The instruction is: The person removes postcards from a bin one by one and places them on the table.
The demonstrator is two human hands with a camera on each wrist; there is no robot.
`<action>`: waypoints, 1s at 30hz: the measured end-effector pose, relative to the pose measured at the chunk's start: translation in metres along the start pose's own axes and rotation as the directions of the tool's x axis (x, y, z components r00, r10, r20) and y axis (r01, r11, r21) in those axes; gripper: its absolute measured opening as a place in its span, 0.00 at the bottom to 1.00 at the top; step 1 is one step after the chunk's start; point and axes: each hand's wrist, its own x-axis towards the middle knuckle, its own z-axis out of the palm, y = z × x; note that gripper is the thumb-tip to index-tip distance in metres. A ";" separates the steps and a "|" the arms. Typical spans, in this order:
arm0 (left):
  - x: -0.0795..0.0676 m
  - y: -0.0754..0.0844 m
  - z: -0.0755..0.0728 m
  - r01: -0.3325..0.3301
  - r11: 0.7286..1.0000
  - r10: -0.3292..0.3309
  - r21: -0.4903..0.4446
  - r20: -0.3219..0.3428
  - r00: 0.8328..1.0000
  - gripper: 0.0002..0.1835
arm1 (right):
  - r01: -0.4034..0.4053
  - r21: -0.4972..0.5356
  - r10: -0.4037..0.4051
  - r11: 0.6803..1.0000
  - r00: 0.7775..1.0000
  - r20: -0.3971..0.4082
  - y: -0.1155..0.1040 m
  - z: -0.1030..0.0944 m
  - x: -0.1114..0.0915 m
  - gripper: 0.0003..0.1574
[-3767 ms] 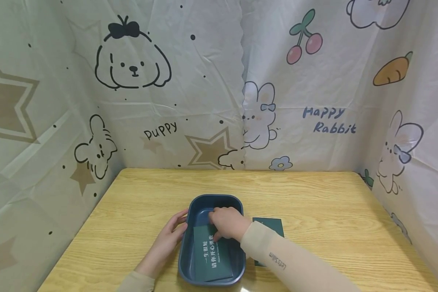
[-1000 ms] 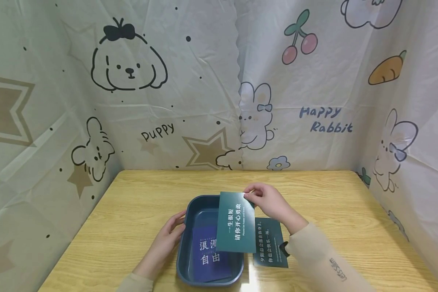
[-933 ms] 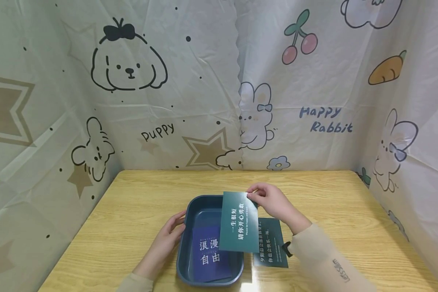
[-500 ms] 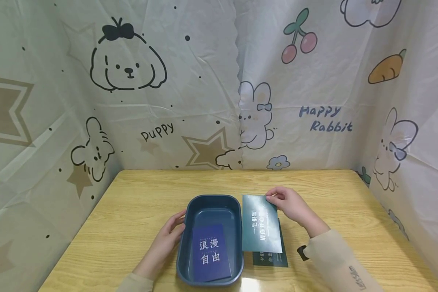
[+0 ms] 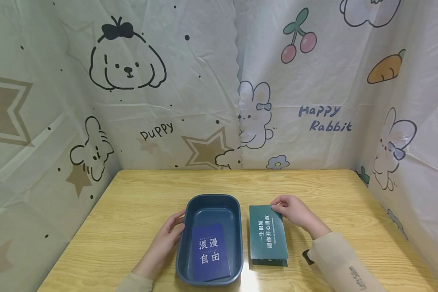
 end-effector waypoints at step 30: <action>-0.002 0.002 0.001 0.011 1.000 -0.011 0.001 -0.007 1.000 0.26 | -0.054 -0.149 0.051 0.987 0.998 -0.028 0.017 0.024 0.014 0.08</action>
